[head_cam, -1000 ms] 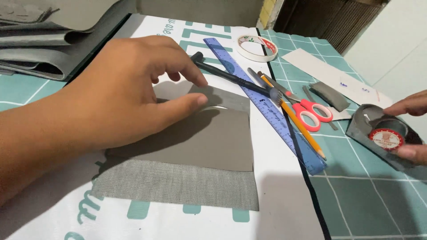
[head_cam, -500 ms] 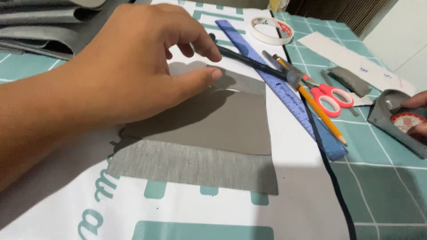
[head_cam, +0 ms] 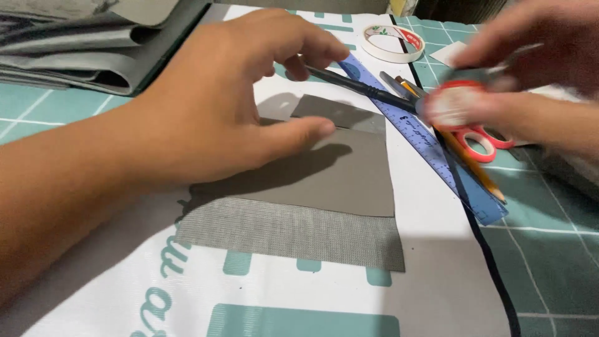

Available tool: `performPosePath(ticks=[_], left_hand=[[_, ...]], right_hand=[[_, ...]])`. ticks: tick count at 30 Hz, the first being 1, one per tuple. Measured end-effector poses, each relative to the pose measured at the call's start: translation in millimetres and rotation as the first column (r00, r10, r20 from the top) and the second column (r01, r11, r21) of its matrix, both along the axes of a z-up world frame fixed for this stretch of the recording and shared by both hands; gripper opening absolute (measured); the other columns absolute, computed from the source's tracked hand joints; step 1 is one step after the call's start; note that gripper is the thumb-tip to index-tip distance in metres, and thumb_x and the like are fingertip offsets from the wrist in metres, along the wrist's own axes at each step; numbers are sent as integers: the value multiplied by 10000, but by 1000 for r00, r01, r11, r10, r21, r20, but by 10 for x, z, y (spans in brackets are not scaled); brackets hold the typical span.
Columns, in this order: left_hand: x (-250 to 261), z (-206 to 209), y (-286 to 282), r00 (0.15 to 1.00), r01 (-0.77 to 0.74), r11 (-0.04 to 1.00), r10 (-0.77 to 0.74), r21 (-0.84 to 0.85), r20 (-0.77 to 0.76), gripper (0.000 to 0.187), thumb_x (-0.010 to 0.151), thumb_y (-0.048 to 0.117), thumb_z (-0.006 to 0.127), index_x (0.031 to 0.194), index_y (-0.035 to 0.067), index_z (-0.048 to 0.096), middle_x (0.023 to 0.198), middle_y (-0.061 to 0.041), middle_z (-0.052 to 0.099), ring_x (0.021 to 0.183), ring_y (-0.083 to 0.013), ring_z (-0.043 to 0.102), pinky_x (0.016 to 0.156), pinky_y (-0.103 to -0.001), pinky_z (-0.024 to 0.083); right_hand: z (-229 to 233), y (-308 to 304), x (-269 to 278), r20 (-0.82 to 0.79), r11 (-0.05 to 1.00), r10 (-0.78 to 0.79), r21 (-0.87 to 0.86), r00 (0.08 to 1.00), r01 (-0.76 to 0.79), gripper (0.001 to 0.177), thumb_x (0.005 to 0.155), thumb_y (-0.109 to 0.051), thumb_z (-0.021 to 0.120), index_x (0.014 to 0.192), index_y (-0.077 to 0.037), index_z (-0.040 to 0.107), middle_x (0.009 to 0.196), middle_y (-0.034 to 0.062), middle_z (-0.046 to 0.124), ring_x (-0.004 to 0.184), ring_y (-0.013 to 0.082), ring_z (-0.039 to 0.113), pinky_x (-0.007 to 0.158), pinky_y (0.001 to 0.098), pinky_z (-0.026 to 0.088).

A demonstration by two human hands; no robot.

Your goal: Applying double-sided adhesive tape to the edges of leather pieces and cutting it to size for assembly.

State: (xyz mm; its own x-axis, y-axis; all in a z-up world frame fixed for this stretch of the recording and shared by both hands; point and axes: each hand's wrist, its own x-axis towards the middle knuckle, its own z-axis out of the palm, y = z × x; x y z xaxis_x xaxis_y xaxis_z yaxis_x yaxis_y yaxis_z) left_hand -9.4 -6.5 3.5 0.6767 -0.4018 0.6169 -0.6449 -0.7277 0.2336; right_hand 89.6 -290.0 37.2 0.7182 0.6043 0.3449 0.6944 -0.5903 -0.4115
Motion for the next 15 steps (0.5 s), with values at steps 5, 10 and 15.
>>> performPosePath(ticks=[5,10,15], left_hand=[[49,-16,40,993,108,993,-110,38,44,524,874,265,862,1281,41,620,1162,-75,708,987,-211,678,883,-351,516],[24,-4,20,994,10,999,-5,53,-106,295,843,319,847,1072,168,740,939,29,759,880,-128,691,800,-312,514],[-9,1,-43,978,24,999,-29,-24,-206,500,777,286,877,1228,232,667,984,42,745,933,-86,698,858,-280,509]], right_hand=[[-71,653,-320,-345,960,72,280,936,29,388,825,-46,792,1066,-68,488,913,112,692,624,169,709,618,259,603],[-357,753,-330,-428,929,226,364,875,-63,278,923,-78,717,1084,-111,492,829,35,596,609,107,556,528,248,434],[-313,709,-342,-499,906,251,422,829,-21,446,841,-58,757,1190,-147,494,925,109,642,592,119,520,533,266,500]])
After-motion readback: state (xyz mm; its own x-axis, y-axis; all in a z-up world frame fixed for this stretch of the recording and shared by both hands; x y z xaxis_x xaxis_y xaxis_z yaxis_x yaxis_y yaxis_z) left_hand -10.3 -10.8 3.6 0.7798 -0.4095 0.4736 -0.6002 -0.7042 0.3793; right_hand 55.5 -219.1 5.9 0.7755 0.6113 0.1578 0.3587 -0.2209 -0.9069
